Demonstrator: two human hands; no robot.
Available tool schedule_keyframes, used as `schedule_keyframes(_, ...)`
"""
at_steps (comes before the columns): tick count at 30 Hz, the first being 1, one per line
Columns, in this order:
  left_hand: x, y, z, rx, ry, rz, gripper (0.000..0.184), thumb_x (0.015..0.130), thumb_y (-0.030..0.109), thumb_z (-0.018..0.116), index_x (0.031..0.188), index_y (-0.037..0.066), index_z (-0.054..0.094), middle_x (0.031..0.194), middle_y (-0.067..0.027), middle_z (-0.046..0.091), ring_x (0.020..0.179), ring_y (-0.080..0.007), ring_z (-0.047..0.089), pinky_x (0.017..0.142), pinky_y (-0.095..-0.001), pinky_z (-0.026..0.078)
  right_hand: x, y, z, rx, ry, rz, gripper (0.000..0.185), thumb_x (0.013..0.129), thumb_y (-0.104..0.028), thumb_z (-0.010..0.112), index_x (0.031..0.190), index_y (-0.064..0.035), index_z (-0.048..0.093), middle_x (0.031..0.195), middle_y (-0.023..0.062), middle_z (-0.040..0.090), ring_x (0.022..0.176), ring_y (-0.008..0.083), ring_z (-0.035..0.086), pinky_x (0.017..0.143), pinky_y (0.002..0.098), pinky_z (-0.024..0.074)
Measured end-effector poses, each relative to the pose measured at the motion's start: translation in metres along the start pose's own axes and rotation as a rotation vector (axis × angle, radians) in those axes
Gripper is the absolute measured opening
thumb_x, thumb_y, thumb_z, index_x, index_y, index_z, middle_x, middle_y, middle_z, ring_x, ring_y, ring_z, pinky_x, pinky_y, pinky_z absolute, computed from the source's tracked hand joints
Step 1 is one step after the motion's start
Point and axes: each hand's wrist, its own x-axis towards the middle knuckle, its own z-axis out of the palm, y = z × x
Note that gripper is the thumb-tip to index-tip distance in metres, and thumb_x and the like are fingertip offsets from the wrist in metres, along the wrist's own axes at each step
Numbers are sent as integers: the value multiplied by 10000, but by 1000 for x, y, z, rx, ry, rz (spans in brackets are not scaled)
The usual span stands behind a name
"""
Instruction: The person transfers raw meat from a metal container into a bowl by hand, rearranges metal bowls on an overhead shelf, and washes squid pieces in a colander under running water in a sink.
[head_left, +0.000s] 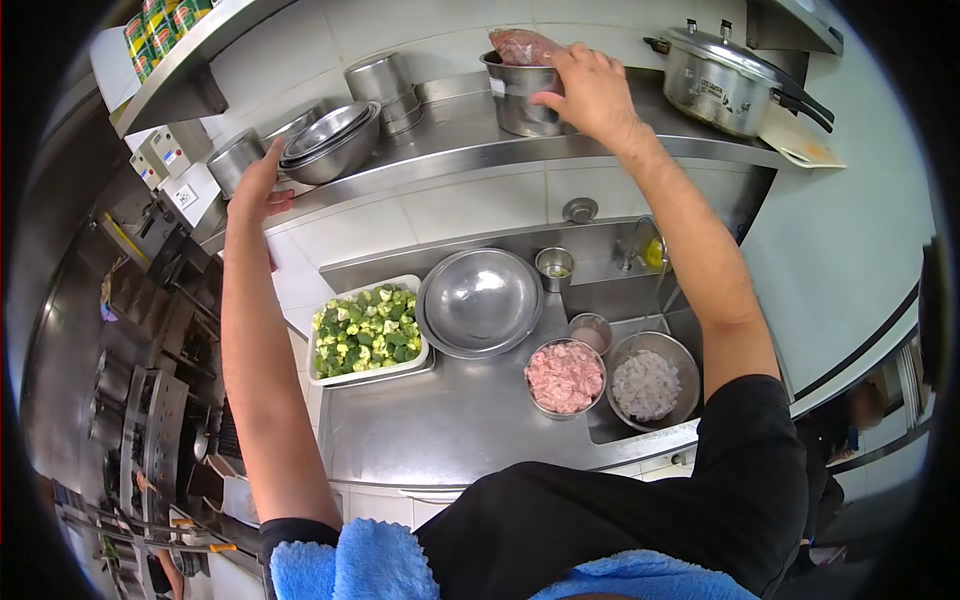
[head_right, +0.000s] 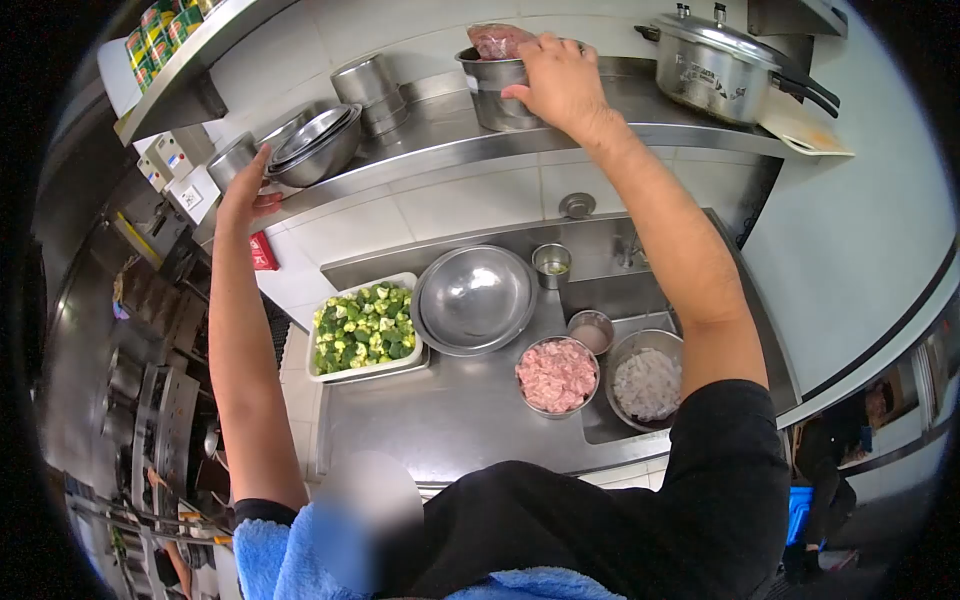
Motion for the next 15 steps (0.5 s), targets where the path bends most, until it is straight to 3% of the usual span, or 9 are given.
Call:
schedule_keyframes(4,-18,-2,3,91,82,165,887,908,676,625,1504,49,425,1382,-169,562,1133,-297,620,845,-433,573,-1,17,-1,28,-47,92,651,844,-487,773,1349,-110,610,1251,153,575,1195,360,575,1010,472,487)
schedule_keyframes(8,-39,-10,-19,114,68,256,838,934,604,638,1514,43,410,1415,-180,545,1159,-311,611,945,-435,518,6,55,18,68,-36,84,675,832,-480,792,1346,-82,610,1253,174,559,1203,384,560,1016,471,502)
schedule_keyframes(13,-71,-32,-58,114,180,325,822,933,561,659,1520,38,419,1430,-199,539,1159,-286,612,973,-416,495,15,85,40,42,-53,144,686,813,-457,818,1332,-57,613,1309,197,535,1214,409,548,1033,482,500)
schedule_keyframes(14,-78,-39,-66,135,207,343,809,932,555,663,1511,39,436,1433,-198,538,1155,-278,614,971,-407,494,14,92,47,28,21,130,594,856,-398,806,1307,-52,632,1271,204,583,1151,391,592,1000,429,513)
schedule_keyframes(15,-87,-46,-73,160,231,360,796,931,550,667,1502,39,452,1436,-197,536,1151,-270,616,968,-397,493,15,100,53,19,22,134,624,846,-413,808,1321,-53,623,1283,215,571,1182,401,575,1023,438,496)
